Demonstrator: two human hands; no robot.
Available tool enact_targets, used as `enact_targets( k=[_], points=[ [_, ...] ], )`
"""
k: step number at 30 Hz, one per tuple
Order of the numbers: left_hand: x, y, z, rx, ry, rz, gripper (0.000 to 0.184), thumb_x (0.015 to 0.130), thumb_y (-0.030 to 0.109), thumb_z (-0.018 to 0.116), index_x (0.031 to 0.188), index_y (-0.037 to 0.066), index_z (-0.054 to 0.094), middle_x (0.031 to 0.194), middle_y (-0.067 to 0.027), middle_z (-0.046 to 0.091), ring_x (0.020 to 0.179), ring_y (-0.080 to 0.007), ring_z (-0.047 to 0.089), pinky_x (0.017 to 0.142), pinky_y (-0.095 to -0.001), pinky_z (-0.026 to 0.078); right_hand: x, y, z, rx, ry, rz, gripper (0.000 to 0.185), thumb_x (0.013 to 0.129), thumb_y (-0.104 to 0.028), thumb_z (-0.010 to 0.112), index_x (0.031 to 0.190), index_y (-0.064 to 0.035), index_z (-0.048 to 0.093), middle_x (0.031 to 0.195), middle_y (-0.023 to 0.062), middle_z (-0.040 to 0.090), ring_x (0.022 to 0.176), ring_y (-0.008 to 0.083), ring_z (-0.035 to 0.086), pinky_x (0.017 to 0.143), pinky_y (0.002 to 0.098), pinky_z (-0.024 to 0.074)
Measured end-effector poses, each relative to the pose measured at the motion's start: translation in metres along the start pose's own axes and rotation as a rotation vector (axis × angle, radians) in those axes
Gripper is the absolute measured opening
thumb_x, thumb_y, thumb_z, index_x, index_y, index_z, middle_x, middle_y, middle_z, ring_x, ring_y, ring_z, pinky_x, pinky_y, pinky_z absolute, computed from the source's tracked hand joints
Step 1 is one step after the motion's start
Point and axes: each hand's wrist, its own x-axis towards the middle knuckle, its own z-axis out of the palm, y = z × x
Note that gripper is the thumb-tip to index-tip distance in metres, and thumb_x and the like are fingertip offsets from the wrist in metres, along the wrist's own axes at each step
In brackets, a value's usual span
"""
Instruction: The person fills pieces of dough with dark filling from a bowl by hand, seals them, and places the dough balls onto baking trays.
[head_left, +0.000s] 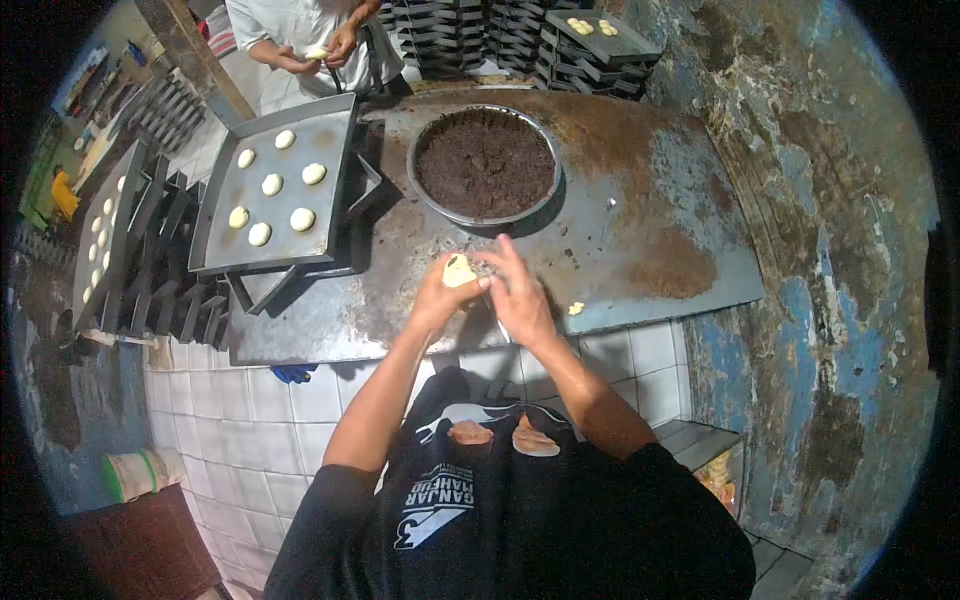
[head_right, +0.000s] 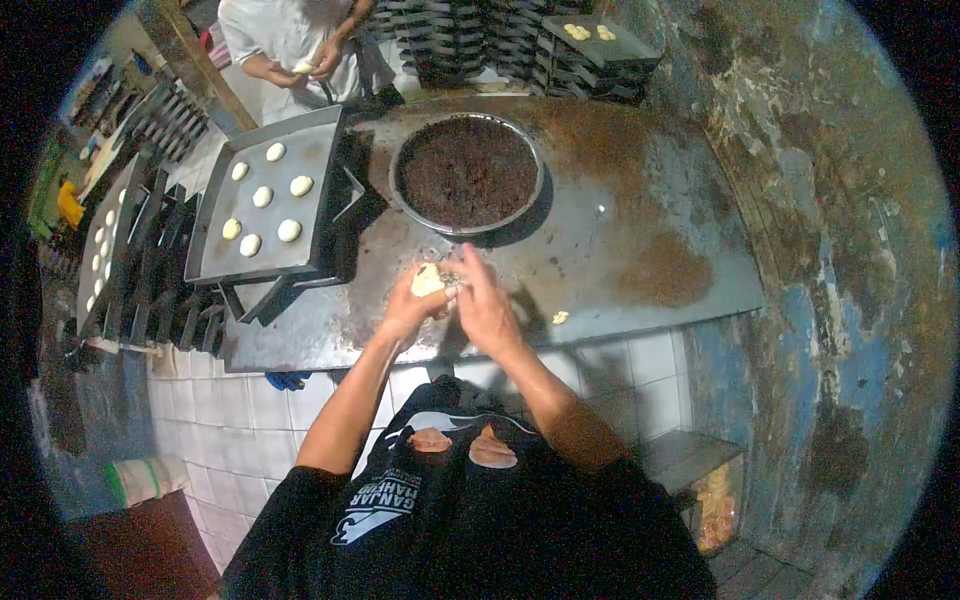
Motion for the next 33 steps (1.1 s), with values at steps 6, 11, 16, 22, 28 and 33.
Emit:
enact_targets(
  k=[6,11,16,22,28,33],
  points=[
    [-0.02,0.023,0.04,-0.118,-0.035,0.071,0.029,0.091,0.024,0.075,0.112,0.007,0.067,0.095,-0.0025,0.067,0.088,-0.0105,0.061,0.072,-0.0265,0.05,-0.024,-0.008,-0.01,0.138,0.19,0.207,0.047,0.092,-0.009,0.063,0.135,-0.0015,0.047,0.106,0.0177,0.069,0.1,0.0353,0.065,0.092,0.0446,0.0489],
    [-0.055,0.044,0.065,0.347,0.135,0.202,0.048,0.101,0.041,0.057,0.127,0.003,0.068,0.106,-0.0084,0.073,0.092,-0.0165,0.065,0.085,-0.0319,0.051,-0.047,0.005,0.003,0.669,0.271,0.592,0.054,0.092,-0.012,0.07,0.133,0.0032,0.04,0.1,0.008,0.068,0.097,0.0178,0.063,0.087,0.035,0.0485],
    [-0.073,0.029,0.062,0.516,0.104,0.438,0.039,0.096,0.031,0.065,0.121,0.001,0.07,0.104,-0.0119,0.075,0.093,-0.0196,0.066,0.084,-0.0385,0.052,-0.05,0.018,-0.029,1.119,-0.084,0.662,0.053,0.09,-0.002,0.065,0.137,0.0008,0.04,0.108,0.0105,0.07,0.103,0.0204,0.066,0.093,0.0383,0.052],
    [-0.096,0.028,0.022,0.692,-0.073,0.255,0.029,0.096,0.029,0.067,0.104,0.002,0.073,0.096,-0.0123,0.074,0.087,-0.0186,0.067,0.079,-0.0369,0.052,-0.044,-0.041,-0.043,0.446,-0.231,0.091,0.05,0.09,-0.003,0.068,0.135,0.003,0.047,0.11,0.011,0.07,0.095,0.0166,0.069,0.082,0.0303,0.056],
    [-0.127,0.054,0.007,0.478,0.106,0.144,0.058,0.096,0.032,0.066,0.145,0.006,0.052,0.106,-0.0112,0.07,0.097,-0.0182,0.062,0.088,-0.0329,0.05,-0.021,-0.036,-0.021,1.017,-0.33,0.376,0.071,0.089,-0.001,0.07,0.147,0.0051,0.03,0.11,0.0132,0.068,0.1,0.0167,0.066,0.083,0.0297,0.0552],
    [-0.134,0.062,-0.04,0.506,-0.031,0.119,0.047,0.094,0.031,0.07,0.131,0.003,0.063,0.109,-0.0097,0.07,0.1,-0.0174,0.063,0.093,-0.032,0.049,0.022,-0.096,-0.003,0.27,-0.6,-0.169,0.044,0.088,-0.01,0.07,0.13,-0.0045,0.058,0.104,0.0112,0.072,0.096,0.0208,0.071,0.081,0.0326,0.0566]
  ],
)
